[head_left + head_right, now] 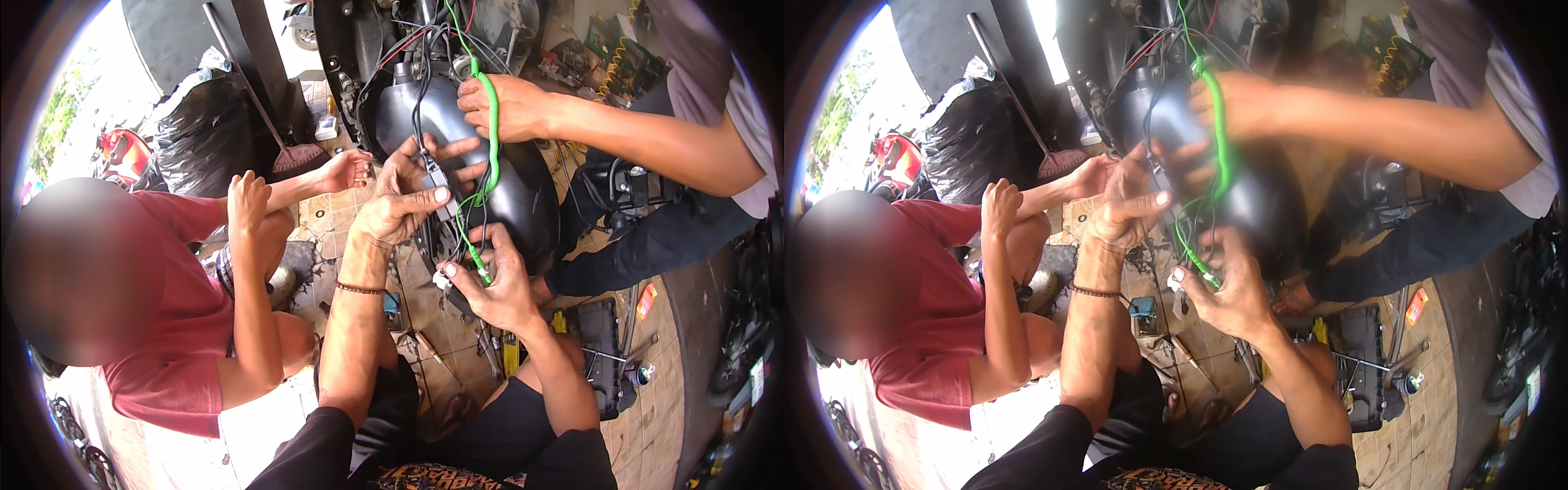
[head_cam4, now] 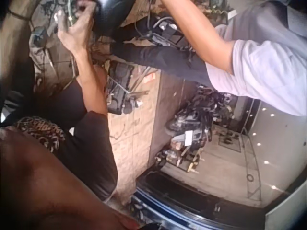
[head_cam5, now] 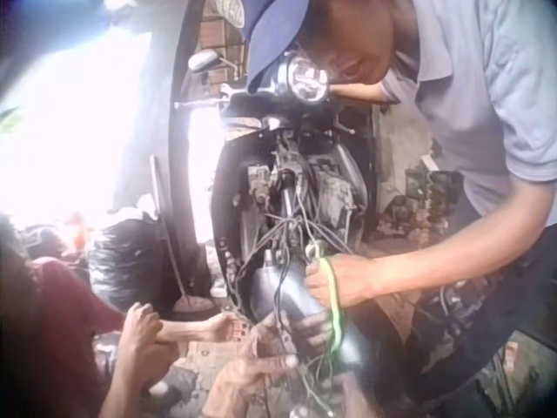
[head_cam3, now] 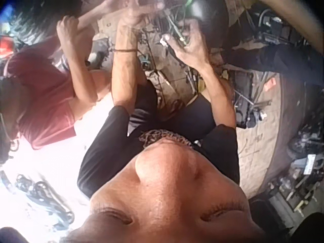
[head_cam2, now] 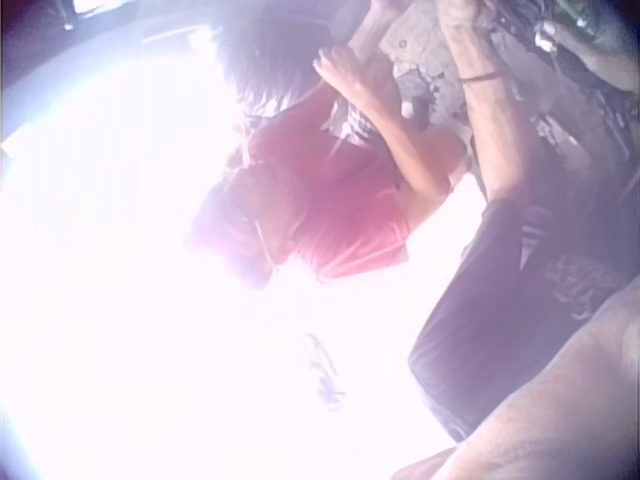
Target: The person works on the wiring system of a motorcycle by handling wires, connecting a light component, and testing connections with a voltage tester tool while others assist.
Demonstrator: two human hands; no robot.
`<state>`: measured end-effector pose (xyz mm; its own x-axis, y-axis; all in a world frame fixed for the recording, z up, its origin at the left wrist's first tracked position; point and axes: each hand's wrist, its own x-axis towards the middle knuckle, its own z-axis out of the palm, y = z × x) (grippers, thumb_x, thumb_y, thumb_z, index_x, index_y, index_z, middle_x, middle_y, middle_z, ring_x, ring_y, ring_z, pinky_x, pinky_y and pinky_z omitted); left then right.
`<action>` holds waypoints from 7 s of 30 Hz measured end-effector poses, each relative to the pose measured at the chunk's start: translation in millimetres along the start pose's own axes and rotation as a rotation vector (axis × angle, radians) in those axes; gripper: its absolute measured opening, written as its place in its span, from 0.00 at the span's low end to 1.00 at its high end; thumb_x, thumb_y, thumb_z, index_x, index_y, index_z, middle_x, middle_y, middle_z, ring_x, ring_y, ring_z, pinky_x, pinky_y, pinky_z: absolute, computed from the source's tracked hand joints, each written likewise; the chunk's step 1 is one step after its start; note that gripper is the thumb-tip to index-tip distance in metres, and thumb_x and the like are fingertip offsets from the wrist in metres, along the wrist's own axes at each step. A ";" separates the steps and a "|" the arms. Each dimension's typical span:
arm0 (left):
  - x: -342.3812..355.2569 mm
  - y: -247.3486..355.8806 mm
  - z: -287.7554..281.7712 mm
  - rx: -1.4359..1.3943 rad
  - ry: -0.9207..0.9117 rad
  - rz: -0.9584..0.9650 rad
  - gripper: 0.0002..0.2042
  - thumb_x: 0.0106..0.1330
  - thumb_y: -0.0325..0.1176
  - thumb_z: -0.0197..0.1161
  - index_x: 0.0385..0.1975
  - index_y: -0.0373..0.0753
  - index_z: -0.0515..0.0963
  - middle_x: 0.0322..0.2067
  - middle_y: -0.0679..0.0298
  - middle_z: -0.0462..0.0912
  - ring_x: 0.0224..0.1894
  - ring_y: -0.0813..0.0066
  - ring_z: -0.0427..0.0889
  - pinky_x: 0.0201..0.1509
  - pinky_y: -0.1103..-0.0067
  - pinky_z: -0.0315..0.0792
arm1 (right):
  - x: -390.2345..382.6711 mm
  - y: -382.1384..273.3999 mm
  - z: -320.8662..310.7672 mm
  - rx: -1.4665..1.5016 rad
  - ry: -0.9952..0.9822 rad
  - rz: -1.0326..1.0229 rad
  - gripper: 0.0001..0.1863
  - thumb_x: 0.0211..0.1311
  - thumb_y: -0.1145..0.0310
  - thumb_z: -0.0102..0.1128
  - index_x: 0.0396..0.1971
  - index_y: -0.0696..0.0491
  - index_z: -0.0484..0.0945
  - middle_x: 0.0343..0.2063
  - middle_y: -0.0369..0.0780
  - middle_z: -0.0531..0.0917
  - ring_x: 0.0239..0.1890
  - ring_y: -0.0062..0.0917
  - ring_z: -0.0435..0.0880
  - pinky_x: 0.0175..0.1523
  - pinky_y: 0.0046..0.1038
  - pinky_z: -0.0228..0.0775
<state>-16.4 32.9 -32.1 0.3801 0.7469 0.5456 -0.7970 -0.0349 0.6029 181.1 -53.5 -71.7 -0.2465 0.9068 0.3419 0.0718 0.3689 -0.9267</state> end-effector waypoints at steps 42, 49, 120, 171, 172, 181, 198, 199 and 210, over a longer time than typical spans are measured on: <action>-0.1 -12.0 18.5 0.358 -0.071 -0.133 0.63 0.55 0.05 0.73 0.83 0.56 0.39 0.59 0.46 0.78 0.49 0.63 0.91 0.53 0.73 0.87 | 14.1 -14.2 -34.4 -0.088 0.276 -0.176 0.15 0.84 0.61 0.59 0.36 0.55 0.80 0.26 0.32 0.82 0.29 0.14 0.77 0.36 0.22 0.69; -1.6 -3.1 8.9 0.269 -0.096 -0.144 0.65 0.51 0.05 0.72 0.82 0.59 0.38 0.64 0.46 0.74 0.53 0.53 0.91 0.47 0.73 0.88 | 16.9 -14.0 -25.4 -0.165 0.305 -0.214 0.13 0.81 0.67 0.61 0.32 0.56 0.79 0.21 0.33 0.79 0.24 0.14 0.74 0.30 0.24 0.66; -7.6 -41.8 26.9 -0.103 0.116 0.022 0.62 0.64 0.12 0.73 0.81 0.57 0.28 0.58 0.45 0.77 0.53 0.52 0.89 0.55 0.60 0.90 | -2.8 -33.5 -33.9 -0.203 0.040 -0.357 0.10 0.63 0.73 0.79 0.40 0.59 0.87 0.24 0.32 0.86 0.20 0.07 0.72 0.25 0.18 0.58; -11.6 -34.2 12.8 0.206 -0.003 -0.259 0.59 0.68 0.17 0.70 0.80 0.65 0.28 0.49 0.40 0.82 0.40 0.48 0.93 0.40 0.66 0.90 | 3.3 -13.3 -53.1 0.205 0.635 -0.357 0.09 0.86 0.66 0.52 0.44 0.56 0.75 0.28 0.32 0.72 0.20 0.11 0.64 0.25 0.18 0.58; -12.0 -38.9 11.5 0.231 -0.016 -0.246 0.58 0.68 0.16 0.70 0.80 0.64 0.30 0.47 0.42 0.83 0.41 0.50 0.94 0.42 0.67 0.90 | 4.4 -14.6 -50.2 0.266 0.656 -0.360 0.10 0.86 0.65 0.50 0.45 0.56 0.74 0.27 0.32 0.72 0.20 0.12 0.64 0.26 0.18 0.58; -10.5 -48.7 15.1 0.565 0.151 -0.185 0.54 0.65 0.15 0.74 0.77 0.54 0.38 0.33 0.58 0.86 0.34 0.70 0.90 0.39 0.75 0.85 | 3.6 -19.4 -66.0 -0.102 0.682 -0.694 0.31 0.85 0.39 0.42 0.48 0.57 0.74 0.39 0.39 0.73 0.32 0.20 0.68 0.40 0.25 0.65; -12.7 -49.3 16.3 0.452 0.118 -0.174 0.51 0.71 0.17 0.69 0.77 0.54 0.33 0.41 0.47 0.83 0.40 0.47 0.93 0.44 0.59 0.92 | -1.5 -31.9 -70.2 -0.368 0.583 -0.788 0.11 0.80 0.80 0.54 0.50 0.55 0.62 0.45 0.47 0.77 0.41 0.28 0.81 0.51 0.31 0.81; -13.5 -51.7 16.8 0.442 0.111 -0.181 0.51 0.71 0.17 0.69 0.77 0.54 0.33 0.41 0.47 0.83 0.40 0.47 0.93 0.44 0.59 0.92 | -1.9 -30.1 -68.3 -0.292 0.572 -0.768 0.10 0.80 0.80 0.54 0.49 0.54 0.62 0.43 0.45 0.76 0.41 0.26 0.79 0.50 0.31 0.80; -13.1 -51.3 21.8 -0.060 0.386 -0.075 0.34 0.78 0.24 0.63 0.70 0.52 0.45 0.45 0.49 0.83 0.47 0.52 0.93 0.43 0.65 0.94 | -8.5 -53.5 -50.7 -0.356 0.073 -0.215 0.11 0.64 0.64 0.75 0.34 0.56 0.86 0.23 0.38 0.85 0.23 0.21 0.83 0.29 0.28 0.73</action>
<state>29.8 10.4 -57.5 0.2429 0.9409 0.2361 -0.8040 0.0591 0.5917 228.4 -70.6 -17.1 -0.2245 0.8087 0.5437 0.3586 0.5874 -0.7256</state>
